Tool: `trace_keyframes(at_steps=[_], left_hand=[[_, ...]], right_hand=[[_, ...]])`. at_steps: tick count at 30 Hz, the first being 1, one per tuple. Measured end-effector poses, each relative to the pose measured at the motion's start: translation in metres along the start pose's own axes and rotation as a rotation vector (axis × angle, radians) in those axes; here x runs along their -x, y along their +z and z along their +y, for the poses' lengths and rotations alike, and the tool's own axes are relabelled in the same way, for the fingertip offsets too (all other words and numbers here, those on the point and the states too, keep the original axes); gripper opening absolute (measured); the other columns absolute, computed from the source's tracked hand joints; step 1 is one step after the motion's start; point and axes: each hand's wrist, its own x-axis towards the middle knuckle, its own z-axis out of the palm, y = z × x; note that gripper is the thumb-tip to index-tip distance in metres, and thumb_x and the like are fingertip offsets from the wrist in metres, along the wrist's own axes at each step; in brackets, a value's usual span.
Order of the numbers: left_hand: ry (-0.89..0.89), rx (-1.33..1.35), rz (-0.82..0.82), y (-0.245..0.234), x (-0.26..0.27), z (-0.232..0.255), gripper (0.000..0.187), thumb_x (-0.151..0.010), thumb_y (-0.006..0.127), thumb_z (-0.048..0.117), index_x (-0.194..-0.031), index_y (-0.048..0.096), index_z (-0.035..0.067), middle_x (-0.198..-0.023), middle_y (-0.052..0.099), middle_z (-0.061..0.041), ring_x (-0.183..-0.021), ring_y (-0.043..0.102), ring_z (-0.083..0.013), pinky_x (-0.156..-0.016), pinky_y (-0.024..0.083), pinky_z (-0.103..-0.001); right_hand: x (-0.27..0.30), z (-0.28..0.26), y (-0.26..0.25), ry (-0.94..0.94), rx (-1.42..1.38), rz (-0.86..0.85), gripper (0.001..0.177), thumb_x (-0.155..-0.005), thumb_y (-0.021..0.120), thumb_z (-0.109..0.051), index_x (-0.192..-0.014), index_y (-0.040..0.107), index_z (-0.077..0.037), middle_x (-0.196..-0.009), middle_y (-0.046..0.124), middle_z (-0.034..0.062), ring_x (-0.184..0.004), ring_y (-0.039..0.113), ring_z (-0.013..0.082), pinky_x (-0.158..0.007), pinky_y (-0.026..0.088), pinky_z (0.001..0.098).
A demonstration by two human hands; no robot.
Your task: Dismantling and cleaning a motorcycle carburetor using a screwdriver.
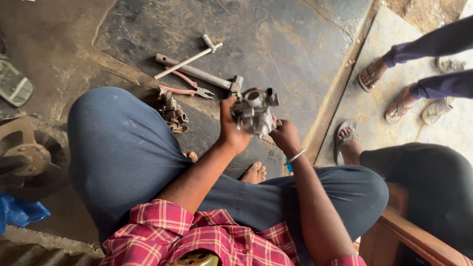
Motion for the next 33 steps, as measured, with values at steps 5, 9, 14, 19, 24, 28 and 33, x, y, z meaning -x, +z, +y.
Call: trace_keyframes(at_steps=[5,9,14,19,24,28,33], left_hand=[[0.041,-0.064,0.33,-0.019,-0.002,0.002,0.063,-0.099,0.041,0.062,-0.129,0.061,0.011,-0.118,0.066,-0.01,-0.111,0.064,-0.0234,-0.087,0.057,-0.045],[0.042,-0.071,0.412,-0.007,-0.002,0.012,0.069,-0.09,0.041,0.067,-0.128,0.059,0.013,-0.12,0.066,-0.009,-0.111,0.066,-0.0223,-0.085,0.057,-0.047],[0.039,-0.082,0.426,-0.007,0.001,0.011,0.071,-0.089,0.043,0.068,-0.132,0.057,0.014,-0.123,0.065,-0.01,-0.114,0.066,-0.0234,-0.088,0.058,-0.048],[0.02,-0.118,0.426,0.0,0.002,0.016,0.07,-0.088,0.042,0.068,-0.132,0.057,0.016,-0.124,0.065,-0.01,-0.113,0.067,-0.0245,-0.083,0.059,-0.051],[0.029,-0.107,0.365,-0.004,0.001,0.015,0.069,-0.09,0.041,0.068,-0.129,0.059,0.014,-0.12,0.067,-0.011,-0.106,0.069,-0.0251,-0.074,0.061,-0.051],[0.007,-0.114,0.362,-0.007,-0.004,0.006,0.069,-0.091,0.041,0.068,-0.13,0.059,0.014,-0.12,0.068,-0.01,-0.107,0.07,-0.0232,-0.077,0.061,-0.049],[0.013,-0.119,0.336,-0.058,-0.028,-0.028,0.079,-0.096,0.046,0.076,-0.145,0.054,0.014,-0.134,0.062,-0.011,-0.118,0.064,-0.0286,-0.089,0.06,-0.048]], right_hand=[[-0.002,0.007,0.006,-0.048,0.009,-0.03,0.026,-0.085,0.075,-0.027,-0.094,0.079,-0.004,-0.075,0.075,0.0152,-0.064,0.069,0.0202,-0.062,0.054,0.0359],[0.013,-0.014,-0.016,-0.113,-0.227,0.013,0.034,-0.086,0.079,-0.024,-0.111,0.073,-0.003,-0.081,0.075,0.0087,-0.067,0.069,0.0109,-0.06,0.054,0.0287],[0.029,-0.037,-0.043,0.02,-0.604,-0.079,0.024,-0.098,0.07,-0.017,-0.115,0.071,-0.001,-0.068,0.058,0.0,-0.053,0.044,0.0075,-0.045,0.032,0.026],[0.039,-0.045,-0.084,0.134,-1.025,-0.206,0.02,-0.097,0.066,-0.013,-0.114,0.066,-0.002,-0.067,0.055,-0.0042,-0.046,0.04,0.005,-0.038,0.028,0.0227],[0.027,-0.007,-0.116,-0.088,-1.58,-0.316,0.018,-0.116,0.058,-0.024,-0.11,0.062,-0.007,-0.079,0.058,0.0037,-0.062,0.05,0.0118,-0.055,0.038,0.0248],[0.032,-0.031,-0.107,0.287,-1.635,0.049,0.03,-0.104,0.047,-0.034,-0.097,0.059,-0.008,-0.075,0.06,0.0068,-0.061,0.056,0.0153,-0.054,0.048,0.0279],[0.054,-0.074,-0.097,0.036,-1.101,-0.164,0.015,-0.103,0.063,-0.024,-0.101,0.062,-0.009,-0.076,0.056,-0.0014,-0.054,0.043,0.006,-0.044,0.028,0.0203]])
